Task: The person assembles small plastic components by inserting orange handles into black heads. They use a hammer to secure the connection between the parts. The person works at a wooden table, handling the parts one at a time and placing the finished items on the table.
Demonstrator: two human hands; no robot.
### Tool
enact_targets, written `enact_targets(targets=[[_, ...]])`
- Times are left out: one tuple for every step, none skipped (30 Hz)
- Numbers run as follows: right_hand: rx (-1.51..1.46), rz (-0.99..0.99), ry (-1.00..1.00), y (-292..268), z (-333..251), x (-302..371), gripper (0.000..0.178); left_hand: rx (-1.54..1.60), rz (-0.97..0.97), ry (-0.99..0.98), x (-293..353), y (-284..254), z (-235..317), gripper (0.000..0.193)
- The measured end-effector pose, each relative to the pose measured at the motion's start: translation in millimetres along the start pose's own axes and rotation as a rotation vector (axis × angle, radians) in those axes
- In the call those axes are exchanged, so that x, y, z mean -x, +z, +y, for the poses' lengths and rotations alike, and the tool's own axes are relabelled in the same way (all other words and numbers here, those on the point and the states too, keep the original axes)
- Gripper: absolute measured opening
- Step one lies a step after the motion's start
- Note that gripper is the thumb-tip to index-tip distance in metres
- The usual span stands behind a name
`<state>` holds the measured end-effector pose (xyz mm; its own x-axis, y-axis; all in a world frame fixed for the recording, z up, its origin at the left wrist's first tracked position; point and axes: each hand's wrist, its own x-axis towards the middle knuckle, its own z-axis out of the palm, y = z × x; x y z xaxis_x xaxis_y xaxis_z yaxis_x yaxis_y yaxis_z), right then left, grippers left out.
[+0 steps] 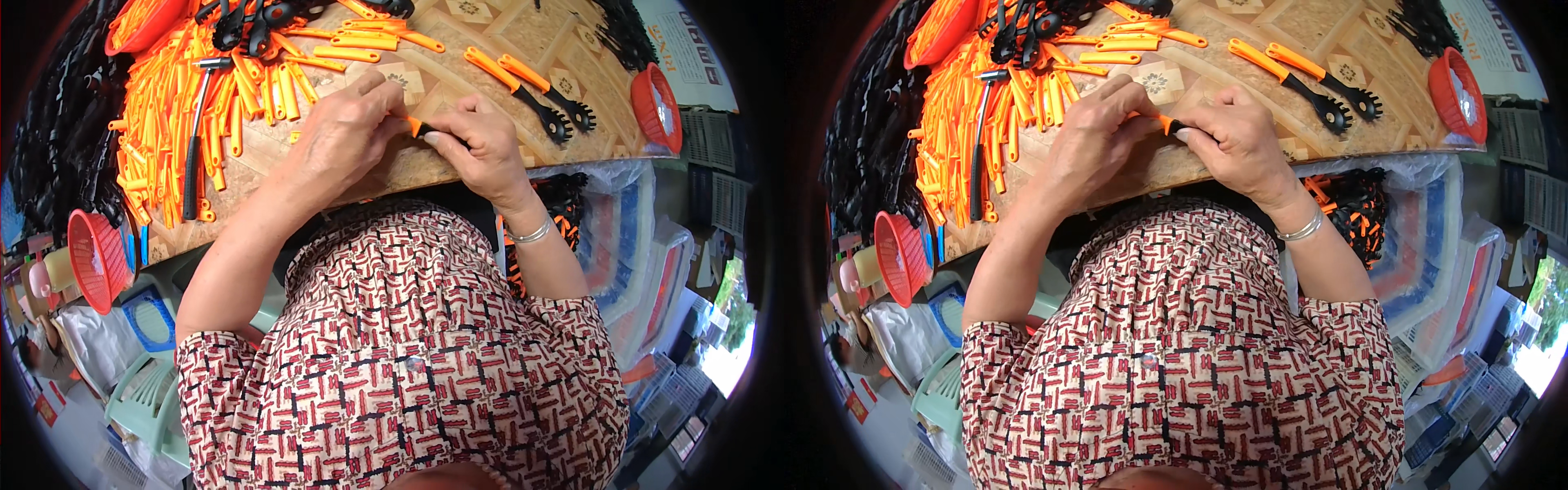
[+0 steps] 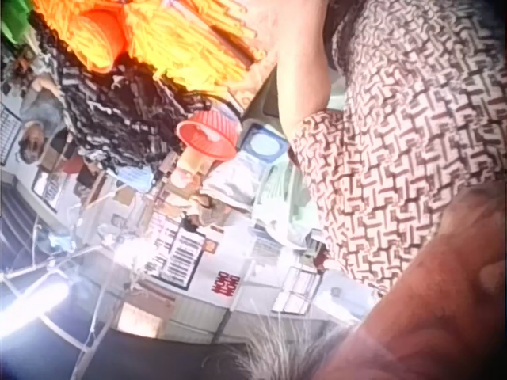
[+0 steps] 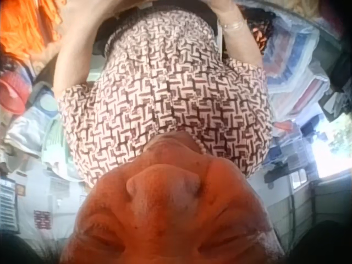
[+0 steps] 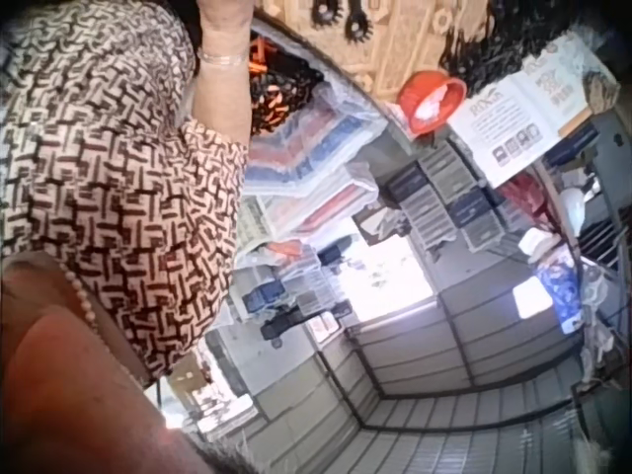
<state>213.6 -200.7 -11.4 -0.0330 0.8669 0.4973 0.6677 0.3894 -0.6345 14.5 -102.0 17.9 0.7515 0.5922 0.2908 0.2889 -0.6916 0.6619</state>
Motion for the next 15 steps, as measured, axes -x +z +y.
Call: enact_targets(targets=[[0.04,0.013,-0.034,0,0,1,0.014,0.001,0.007,-0.017,2,2,0,0.012],[0.089,0.001,-0.054,-3,-2,0,0.015,-0.006,0.022,-0.015,3,4,2,0.013],[0.132,-0.005,-0.077,-6,-3,-2,0.015,-0.021,0.037,-0.013,4,5,3,0.014],[0.175,-0.01,-0.101,-8,-3,-3,0.016,-0.036,0.052,-0.012,5,6,4,0.015],[0.257,-0.009,-0.121,-7,-2,-3,0.022,-0.094,0.016,0.021,2,6,-2,0.018],[0.356,0.002,-0.153,-8,-5,-3,0.025,-0.108,0.041,0.048,0,4,-7,0.02],[0.455,0.013,-0.184,-10,-9,-5,0.028,-0.123,0.066,0.076,-2,0,-12,0.022],[0.554,0.026,-0.215,-11,-12,-6,0.03,-0.138,0.09,0.103,-3,-4,-17,0.024],[0.69,-0.001,-0.224,-15,-8,-1,0.039,-0.158,0.079,0.022,-6,-15,-19,0.028],[0.719,0.002,-0.22,-18,-7,1,0.039,-0.263,0.155,0.059,-8,-24,-34,0.025],[0.748,0.004,-0.214,-19,-6,3,0.04,-0.44,0.171,0.062,-10,-36,-44,0.025],[0.775,0.006,-0.211,-19,-6,6,0.04,-0.62,0.188,0.062,-12,-47,-52,0.025],[0.74,0.006,-0.192,-17,-7,8,0.041,-0.671,0.179,0.094,-12,-51,-63,0.025],[0.706,0.005,-0.173,-15,-9,12,0.041,-0.722,0.169,0.127,-11,-53,-73,0.025],[0.676,0.004,-0.147,-13,-10,14,0.042,-0.768,0.156,0.164,-12,-54,-76,0.026]])
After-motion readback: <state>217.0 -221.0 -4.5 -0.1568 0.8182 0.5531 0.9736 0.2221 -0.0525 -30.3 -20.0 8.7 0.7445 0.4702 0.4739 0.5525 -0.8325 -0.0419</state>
